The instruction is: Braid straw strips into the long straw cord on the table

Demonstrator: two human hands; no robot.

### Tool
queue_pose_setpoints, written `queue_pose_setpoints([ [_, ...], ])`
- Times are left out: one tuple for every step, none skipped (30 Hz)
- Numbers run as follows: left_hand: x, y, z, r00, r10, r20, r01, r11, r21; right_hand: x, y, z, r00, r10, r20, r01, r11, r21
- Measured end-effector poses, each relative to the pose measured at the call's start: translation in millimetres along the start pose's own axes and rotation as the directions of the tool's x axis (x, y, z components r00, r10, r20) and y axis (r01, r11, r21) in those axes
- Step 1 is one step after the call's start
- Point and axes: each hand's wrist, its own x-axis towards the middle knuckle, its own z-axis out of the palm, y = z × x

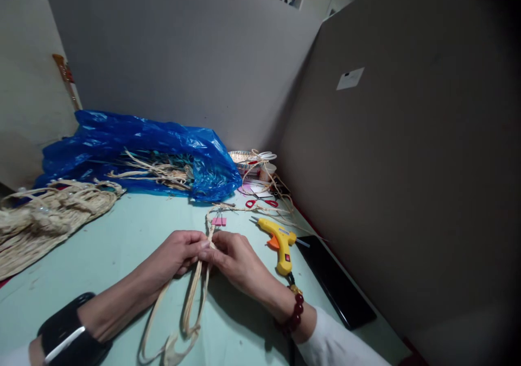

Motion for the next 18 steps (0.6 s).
queue_pose_setpoints([
  [0, 1, 0.7, 1.000, 0.011, 0.001, -0.011, 0.999, 0.039, 0, 1, 1, 1.000, -0.008, 0.022, 0.008, 1.000, 0.027],
  [-1, 2, 1.1, 1.000, 0.022, 0.000, -0.022, 0.997, 0.080, -1, 1, 2, 0.999, -0.011, 0.040, 0.010, 0.999, 0.041],
  [0, 2, 1.3, 0.999, 0.033, -0.005, -0.033, 0.992, 0.122, -2, 0, 2, 0.998, -0.017, 0.064, 0.014, 0.999, 0.038],
  [0, 2, 1.1, 0.999, 0.050, -0.018, -0.046, 0.986, 0.161, -2, -1, 1, 0.996, -0.022, 0.084, 0.021, 1.000, 0.014],
  [1, 1, 0.6, 0.997, 0.071, -0.031, -0.063, 0.979, 0.191, -3, -2, -1, 0.995, -0.024, 0.092, 0.027, 0.999, -0.030],
  [2, 0, -0.1, 0.995, 0.091, -0.038, -0.081, 0.973, 0.215, -3, -3, -3, 0.995, -0.022, 0.092, 0.030, 0.996, -0.088],
  [4, -2, -0.9, 0.993, 0.110, -0.038, -0.098, 0.967, 0.234, -3, -3, -5, 0.996, -0.016, 0.090, 0.029, 0.989, -0.147],
  [5, -4, -1.6, 0.992, 0.123, -0.031, -0.112, 0.961, 0.251, -2, -4, -7, 0.996, -0.009, 0.084, 0.025, 0.981, -0.193],
  [6, -6, -2.3, 0.992, 0.128, -0.019, -0.119, 0.958, 0.261, -1, -4, -9, 0.997, -0.001, 0.080, 0.018, 0.976, -0.218],
  [7, -8, -2.8, 0.992, 0.127, -0.006, -0.120, 0.957, 0.265, 0, -3, -10, 0.997, 0.007, 0.077, 0.010, 0.976, -0.219],
  [7, -9, -3.2, 0.993, 0.121, 0.005, -0.118, 0.957, 0.265, 2, -3, -11, 0.997, 0.012, 0.076, 0.003, 0.982, -0.191],
  [7, -9, -3.5, 0.994, 0.111, 0.015, -0.111, 0.959, 0.261, 3, -2, -11, 0.997, 0.021, 0.077, -0.010, 0.990, -0.137],
  [7, -9, -3.7, 0.995, 0.099, 0.020, -0.100, 0.962, 0.253, 4, -2, -12, 0.996, 0.039, 0.082, -0.034, 0.998, -0.059],
  [7, -8, -3.8, 0.996, 0.085, 0.020, -0.087, 0.966, 0.242, 5, -2, -12, 0.993, 0.066, 0.099, -0.070, 0.997, 0.042],
  [6, -6, -3.9, 0.998, 0.067, 0.019, -0.069, 0.971, 0.229, 5, -1, -13, 0.986, 0.098, 0.132, -0.119, 0.980, 0.159],
  [6, -5, -3.8, 0.999, 0.045, 0.016, -0.047, 0.976, 0.214, 5, -1, -14, 0.976, 0.126, 0.176, -0.173, 0.945, 0.279],
  [5, -3, -3.6, 1.000, 0.017, 0.018, -0.020, 0.980, 0.196, 5, -1, -16, 0.963, 0.146, 0.228, -0.226, 0.896, 0.382],
  [4, -2, -3.2, 1.000, -0.006, 0.024, 0.002, 0.985, 0.170, 5, 0, -18, 0.948, 0.157, 0.278, -0.274, 0.848, 0.454],
])
